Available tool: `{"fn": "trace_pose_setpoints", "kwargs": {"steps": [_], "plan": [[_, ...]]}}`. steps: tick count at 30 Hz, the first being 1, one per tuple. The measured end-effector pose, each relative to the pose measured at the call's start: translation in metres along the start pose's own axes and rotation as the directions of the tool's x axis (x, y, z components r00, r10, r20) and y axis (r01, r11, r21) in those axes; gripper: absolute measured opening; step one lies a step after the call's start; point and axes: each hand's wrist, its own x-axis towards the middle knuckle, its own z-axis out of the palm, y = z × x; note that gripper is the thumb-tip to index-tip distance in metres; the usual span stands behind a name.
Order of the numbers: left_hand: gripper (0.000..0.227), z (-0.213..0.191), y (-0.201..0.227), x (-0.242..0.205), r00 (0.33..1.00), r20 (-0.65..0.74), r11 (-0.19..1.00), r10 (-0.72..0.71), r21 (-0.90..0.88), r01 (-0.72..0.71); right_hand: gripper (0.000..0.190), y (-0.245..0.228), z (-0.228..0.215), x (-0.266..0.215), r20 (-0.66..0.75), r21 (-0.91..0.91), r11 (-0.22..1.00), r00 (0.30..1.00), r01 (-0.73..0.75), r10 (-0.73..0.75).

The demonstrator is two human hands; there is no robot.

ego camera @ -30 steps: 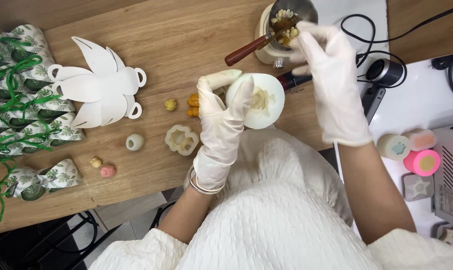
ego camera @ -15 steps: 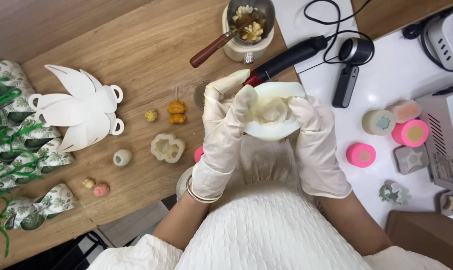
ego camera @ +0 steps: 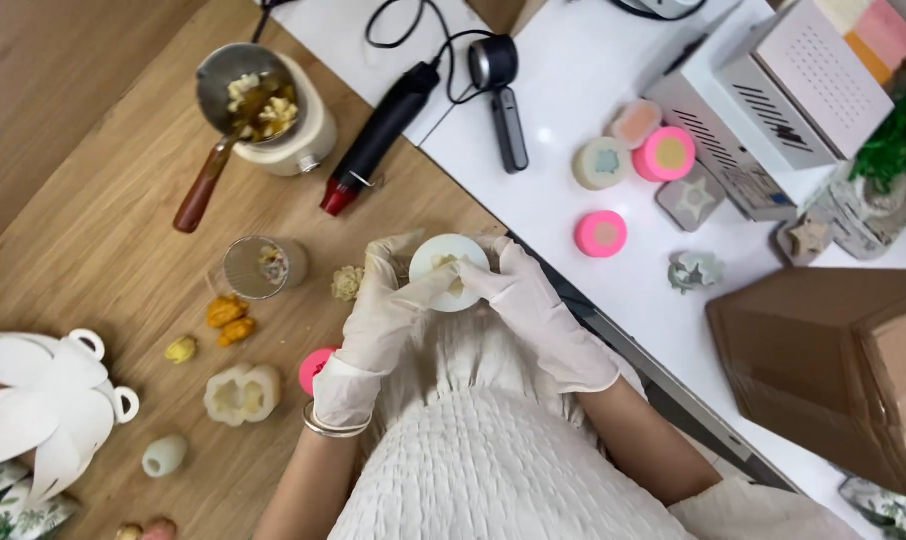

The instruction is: The person demolds shaped wax candles from silicone molds by flexing and peeling the molds, sets the finished candles on the table, and places one candle onto a wooden shelf. They then press a wax piece into a pink silicone mold and continue flexing the mold to release the candle.

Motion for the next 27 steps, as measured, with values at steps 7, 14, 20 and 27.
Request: {"fn": "trace_pose_setpoints", "kwargs": {"steps": [7,14,20,27], "plan": [[0.043,0.043,-0.067,0.066,0.984,-0.02,0.97,-0.179,0.162,0.18,0.059,0.022,-0.083,-0.034,-0.225,0.334,0.941,0.974,0.048,0.03],[0.039,0.081,-0.151,0.154,0.987,0.097,0.615,0.126,0.773,-0.154,0.065,0.049,-0.142,-0.045,-0.265,0.662,0.71,0.961,0.24,-0.078],[0.06,0.129,-0.121,0.115,0.999,-0.007,0.733,0.052,0.68,-0.033,0.066,0.051,-0.161,-0.033,-0.255,0.757,0.602,0.963,0.253,-0.084],[0.05,0.197,-0.035,0.002,0.797,0.59,0.64,0.132,0.563,-0.523,0.07,0.032,-0.153,0.001,-0.252,0.738,0.616,0.959,0.275,-0.127]]}}
